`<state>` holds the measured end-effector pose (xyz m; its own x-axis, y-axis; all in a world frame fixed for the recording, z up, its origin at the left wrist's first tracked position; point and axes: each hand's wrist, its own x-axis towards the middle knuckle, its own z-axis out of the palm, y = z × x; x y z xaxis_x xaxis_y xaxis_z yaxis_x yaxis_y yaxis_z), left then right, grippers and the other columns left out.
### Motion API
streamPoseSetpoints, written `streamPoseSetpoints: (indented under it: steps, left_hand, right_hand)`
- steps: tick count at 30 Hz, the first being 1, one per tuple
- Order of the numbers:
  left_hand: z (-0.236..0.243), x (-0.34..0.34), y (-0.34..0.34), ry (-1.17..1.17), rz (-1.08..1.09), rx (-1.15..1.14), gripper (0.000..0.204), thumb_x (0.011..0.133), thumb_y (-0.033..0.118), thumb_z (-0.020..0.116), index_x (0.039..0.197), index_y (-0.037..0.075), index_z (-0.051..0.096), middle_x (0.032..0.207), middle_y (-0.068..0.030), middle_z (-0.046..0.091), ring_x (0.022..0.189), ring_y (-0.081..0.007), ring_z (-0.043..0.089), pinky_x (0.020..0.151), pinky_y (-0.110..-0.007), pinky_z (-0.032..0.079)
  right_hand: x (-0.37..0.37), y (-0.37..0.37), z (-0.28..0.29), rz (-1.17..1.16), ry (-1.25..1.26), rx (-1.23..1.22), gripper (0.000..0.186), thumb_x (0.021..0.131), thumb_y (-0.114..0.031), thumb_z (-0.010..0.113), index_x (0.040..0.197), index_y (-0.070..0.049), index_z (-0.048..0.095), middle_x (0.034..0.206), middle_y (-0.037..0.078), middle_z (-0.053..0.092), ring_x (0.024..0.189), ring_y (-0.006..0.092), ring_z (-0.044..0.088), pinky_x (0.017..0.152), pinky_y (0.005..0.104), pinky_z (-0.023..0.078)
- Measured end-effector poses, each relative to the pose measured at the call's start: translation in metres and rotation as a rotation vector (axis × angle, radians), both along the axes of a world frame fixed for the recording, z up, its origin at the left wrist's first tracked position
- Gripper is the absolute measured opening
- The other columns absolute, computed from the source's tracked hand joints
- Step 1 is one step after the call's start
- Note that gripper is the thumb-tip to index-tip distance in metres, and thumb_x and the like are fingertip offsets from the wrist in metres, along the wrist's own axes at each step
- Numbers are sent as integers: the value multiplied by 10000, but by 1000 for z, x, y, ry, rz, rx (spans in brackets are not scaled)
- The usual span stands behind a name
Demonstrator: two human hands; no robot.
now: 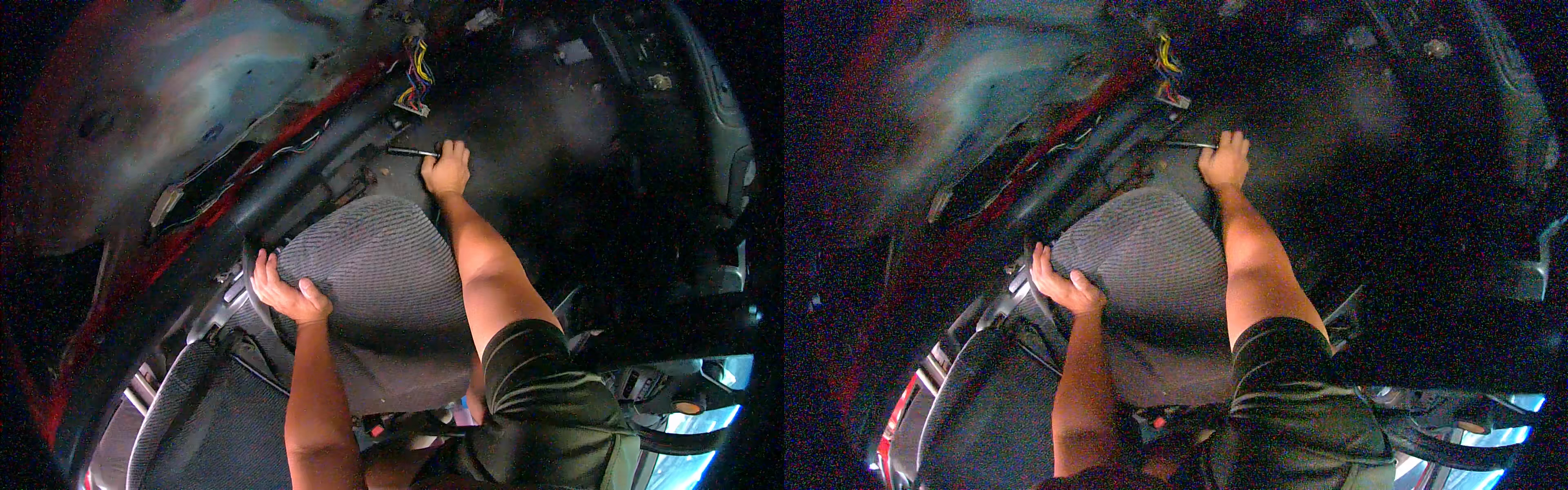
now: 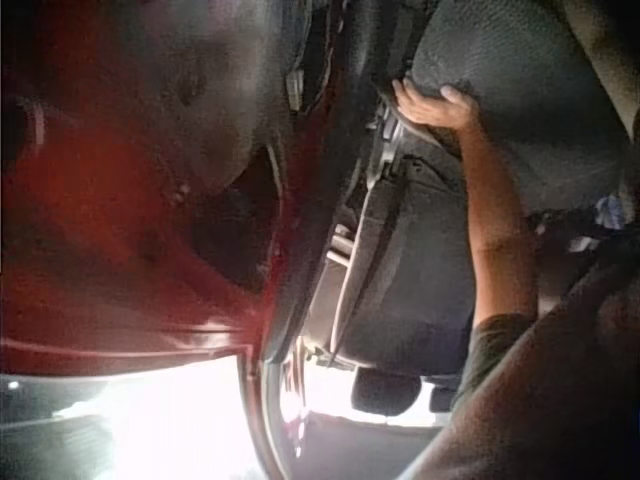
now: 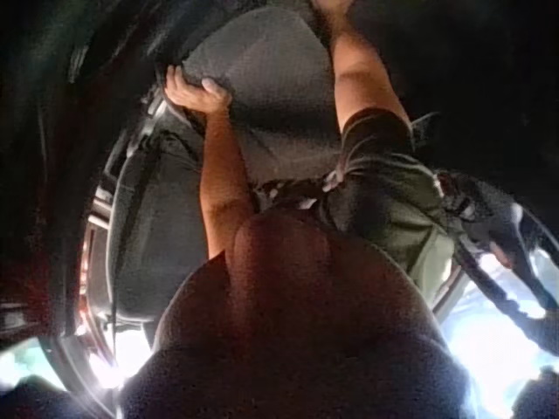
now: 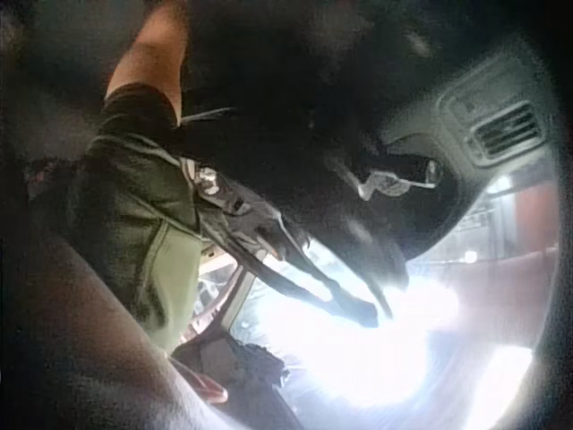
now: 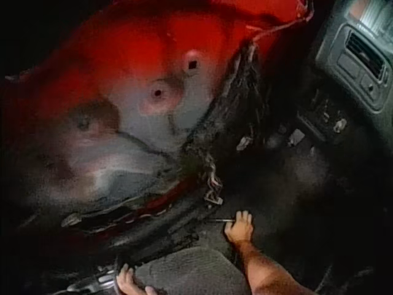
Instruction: The person removes the front passenger seat from a red car. They use a socket wrench to loosen and remove the bolts securing the seat to the floor, then lift and pull the seat out of the vehicle.
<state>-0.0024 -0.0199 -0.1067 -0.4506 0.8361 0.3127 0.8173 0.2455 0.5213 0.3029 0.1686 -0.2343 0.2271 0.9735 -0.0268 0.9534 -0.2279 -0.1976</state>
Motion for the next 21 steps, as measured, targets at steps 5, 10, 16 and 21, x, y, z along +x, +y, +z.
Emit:
streamPoseSetpoints:
  steps: [5, 10, 16, 21]
  left_hand:
    - [5, 2, 0, -11, 9, -42, 781, 1043, 646, 321, 1388, -20, 536, 1444, -247, 567, 1324, -437, 508, 1146, -566, 312]
    - [0, 9, 0, -80, 0, -30, 802, 1043, 664, 305, 1396, -17, 537, 1460, -233, 560, 1345, -427, 496, 1153, -578, 295]
    - [3, -18, -8, -92, 39, -3, 679, 1005, 543, 422, 1404, 8, 544, 1477, -210, 554, 1376, -410, 482, 1200, -589, 256]
    - [-3, -11, -3, -148, 44, 10, 633, 944, 527, 510, 1364, 56, 564, 1461, -178, 539, 1344, -410, 489, 1186, -605, 282]
  right_hand:
    - [-6, 3, 11, -40, -16, -86, 319, 843, -271, 667, 1096, -81, 632, 1206, 150, 564, 1197, 386, 541, 942, 523, 533]
    - [17, 5, 4, 39, -73, 3, 347, 839, -283, 684, 1119, -87, 631, 1228, 156, 568, 1220, 391, 541, 967, 527, 524]
    - [-17, 36, 42, 35, -70, 191, 343, 844, -331, 669, 1084, -94, 729, 1184, 162, 652, 1137, 414, 580, 963, 600, 450]
    - [-90, 121, 116, 44, 211, 770, 299, 996, -282, 637, 895, -5, 685, 957, 207, 643, 946, 395, 611, 845, 508, 479]
